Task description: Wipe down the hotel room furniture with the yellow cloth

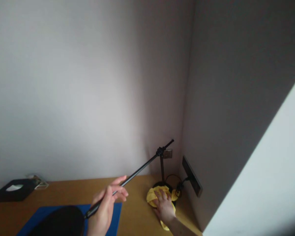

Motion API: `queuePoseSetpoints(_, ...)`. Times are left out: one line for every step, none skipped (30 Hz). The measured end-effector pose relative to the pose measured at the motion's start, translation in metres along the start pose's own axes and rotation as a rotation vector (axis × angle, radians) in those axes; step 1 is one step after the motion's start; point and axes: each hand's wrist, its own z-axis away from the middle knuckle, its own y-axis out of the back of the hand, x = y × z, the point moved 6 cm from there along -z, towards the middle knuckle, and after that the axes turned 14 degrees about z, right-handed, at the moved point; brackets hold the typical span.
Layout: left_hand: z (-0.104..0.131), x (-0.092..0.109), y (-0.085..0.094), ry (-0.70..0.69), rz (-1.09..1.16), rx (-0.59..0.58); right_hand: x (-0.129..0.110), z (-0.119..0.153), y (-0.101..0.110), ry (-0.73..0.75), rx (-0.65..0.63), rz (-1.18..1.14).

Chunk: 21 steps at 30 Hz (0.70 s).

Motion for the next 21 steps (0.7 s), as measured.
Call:
queuePoseSetpoints(-0.008,0.004,-0.006,-0.013,-0.009,0.034,0.001,-0.001,0.001,0.001,-0.007,-0.014)
queuePoseSetpoints(-0.016,0.006,-0.012,-0.014,-0.007,0.06,0.002,-0.003,0.002,0.002,-0.015,-0.03)
queuePoseSetpoints(-0.023,0.008,-0.018,-0.008,-0.012,0.071,0.002,-0.004,0.003,0.001,-0.02,-0.044)
queuePoseSetpoints(-0.028,0.009,-0.024,-0.01,-0.02,0.065,0.003,-0.005,0.004,-0.001,-0.027,-0.055)
queuePoseSetpoints(-0.033,0.01,-0.027,-0.019,-0.037,0.053,0.003,-0.006,0.006,-0.001,-0.031,-0.066)
queuePoseSetpoints(-0.036,0.01,-0.029,-0.025,-0.053,0.037,0.002,-0.007,0.009,0.002,-0.032,-0.08)
queuePoseSetpoints(-0.039,0.01,-0.028,-0.029,-0.059,0.034,0.001,-0.007,0.011,0.005,-0.032,-0.096)
queuePoseSetpoints(-0.041,0.008,-0.024,-0.029,-0.048,0.051,0.0,-0.007,0.014,0.011,-0.033,-0.114)
queuePoseSetpoints(-0.042,0.007,-0.017,-0.026,-0.021,0.095,-0.002,-0.005,0.015,0.019,-0.032,-0.129)
queuePoseSetpoints(-0.043,0.005,-0.009,-0.014,0.017,0.154,-0.003,-0.003,0.016,0.033,-0.031,-0.139)
queuePoseSetpoints(-0.043,0.002,0.0,0.005,0.055,0.215,-0.004,0.002,0.016,0.069,-0.035,-0.144)
queuePoseSetpoints(-0.044,-0.001,0.008,0.023,0.086,0.264,-0.006,0.008,0.013,0.136,-0.051,-0.143)
queuePoseSetpoints(-0.044,-0.003,0.013,0.039,0.102,0.297,-0.008,0.016,0.01,0.225,-0.072,-0.139)
queuePoseSetpoints(-0.045,-0.005,0.017,0.054,0.107,0.305,-0.008,0.027,0.007,0.323,-0.085,-0.137)
queuePoseSetpoints(-0.045,-0.006,0.018,0.065,0.106,0.298,-0.005,0.04,0.004,0.412,-0.089,-0.135)
queuePoseSetpoints(-0.046,-0.007,0.019,0.066,0.105,0.284,0.001,0.054,0.002,0.471,-0.093,-0.133)
queuePoseSetpoints(-0.046,-0.007,0.019,0.063,0.108,0.27,0.01,0.068,0.001,0.479,-0.096,-0.128)
queuePoseSetpoints(-0.045,-0.007,0.02,0.056,0.12,0.257,0.022,0.083,0.001,0.431,-0.095,-0.122)
queuePoseSetpoints(-0.043,-0.007,0.022,0.051,0.134,0.253,0.036,0.1,0.003,0.352,-0.098,-0.119)
queuePoseSetpoints(-0.04,-0.007,0.025,0.051,0.152,0.254,0.05,0.119,0.004,0.264,-0.104,-0.119)
queuePoseSetpoints(-0.037,-0.008,0.029,0.053,0.161,0.256,0.062,0.141,0.006,0.176,-0.098,-0.126)
